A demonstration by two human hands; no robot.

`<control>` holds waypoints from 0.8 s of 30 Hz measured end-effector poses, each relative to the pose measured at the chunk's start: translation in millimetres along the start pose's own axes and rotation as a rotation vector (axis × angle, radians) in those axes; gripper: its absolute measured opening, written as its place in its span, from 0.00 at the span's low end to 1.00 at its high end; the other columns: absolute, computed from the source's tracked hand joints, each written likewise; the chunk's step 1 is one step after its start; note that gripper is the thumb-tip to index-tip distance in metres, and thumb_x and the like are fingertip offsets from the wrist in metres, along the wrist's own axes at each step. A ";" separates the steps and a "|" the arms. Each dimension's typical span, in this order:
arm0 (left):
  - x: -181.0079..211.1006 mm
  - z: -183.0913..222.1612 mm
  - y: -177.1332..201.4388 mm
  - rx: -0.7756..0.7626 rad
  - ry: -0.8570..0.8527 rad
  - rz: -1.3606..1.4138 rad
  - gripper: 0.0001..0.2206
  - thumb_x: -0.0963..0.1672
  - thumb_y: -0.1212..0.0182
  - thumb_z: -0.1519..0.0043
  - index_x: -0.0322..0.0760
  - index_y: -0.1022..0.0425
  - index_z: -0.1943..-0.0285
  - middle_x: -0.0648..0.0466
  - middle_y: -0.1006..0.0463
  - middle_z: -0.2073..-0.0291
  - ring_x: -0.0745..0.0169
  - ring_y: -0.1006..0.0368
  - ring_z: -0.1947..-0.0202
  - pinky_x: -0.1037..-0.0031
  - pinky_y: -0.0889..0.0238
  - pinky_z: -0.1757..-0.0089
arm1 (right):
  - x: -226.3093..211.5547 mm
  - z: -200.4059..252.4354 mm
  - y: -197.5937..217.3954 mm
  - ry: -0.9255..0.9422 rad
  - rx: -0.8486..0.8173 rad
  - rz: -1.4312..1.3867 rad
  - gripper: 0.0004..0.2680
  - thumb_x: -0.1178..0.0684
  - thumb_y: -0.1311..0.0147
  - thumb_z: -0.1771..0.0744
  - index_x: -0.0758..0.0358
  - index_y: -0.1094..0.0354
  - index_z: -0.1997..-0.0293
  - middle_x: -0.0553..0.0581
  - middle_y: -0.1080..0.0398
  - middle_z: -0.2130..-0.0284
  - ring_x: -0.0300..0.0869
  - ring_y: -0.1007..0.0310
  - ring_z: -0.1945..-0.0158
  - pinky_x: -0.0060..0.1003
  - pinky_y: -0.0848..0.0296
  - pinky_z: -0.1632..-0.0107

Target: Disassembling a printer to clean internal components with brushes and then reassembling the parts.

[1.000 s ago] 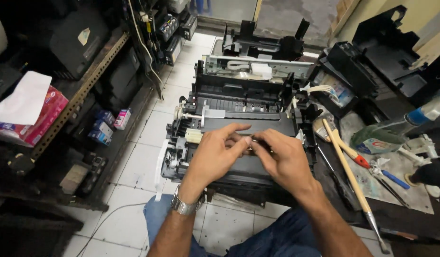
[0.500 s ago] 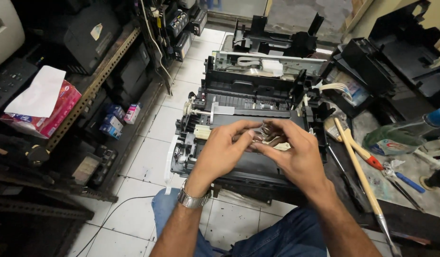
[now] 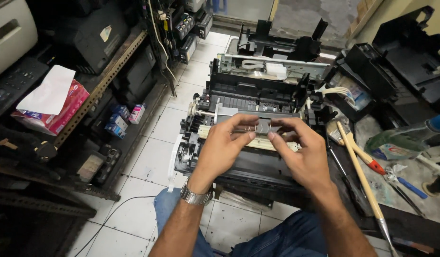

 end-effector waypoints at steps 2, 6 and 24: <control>3.3 1.0 0.0 0.025 -0.002 0.043 0.18 0.36 0.37 0.40 0.29 0.24 0.40 0.35 0.18 0.50 0.45 0.20 0.48 0.65 0.25 0.50 | -0.6 -0.2 0.2 0.015 -0.018 -0.004 0.11 0.62 0.37 0.35 0.72 0.27 0.48 0.65 0.23 0.61 0.49 0.21 0.64 0.41 0.19 0.63; 7.1 4.0 4.4 0.113 -0.004 0.167 0.21 0.35 0.34 0.42 0.26 0.26 0.38 0.27 0.21 0.48 0.35 0.23 0.45 0.59 0.27 0.46 | -16.0 -1.6 -0.3 0.057 -0.032 0.018 0.11 0.63 0.33 0.37 0.72 0.25 0.52 0.64 0.21 0.63 0.49 0.19 0.66 0.40 0.19 0.64; 10.3 9.5 8.8 0.146 -0.087 0.121 0.15 0.38 0.30 0.43 0.27 0.19 0.47 0.40 0.18 0.55 0.50 0.19 0.51 0.66 0.23 0.53 | -17.2 -0.3 2.8 0.051 0.014 -0.017 0.09 0.65 0.42 0.34 0.75 0.27 0.49 0.68 0.22 0.58 0.54 0.18 0.57 0.49 0.18 0.57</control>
Point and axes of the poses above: each hand's wrist, its own z-axis away from the middle knuckle, its own y-axis out of the back of the hand, x = y × z, the point moved 5 cm from there along -z, towards the middle knuckle
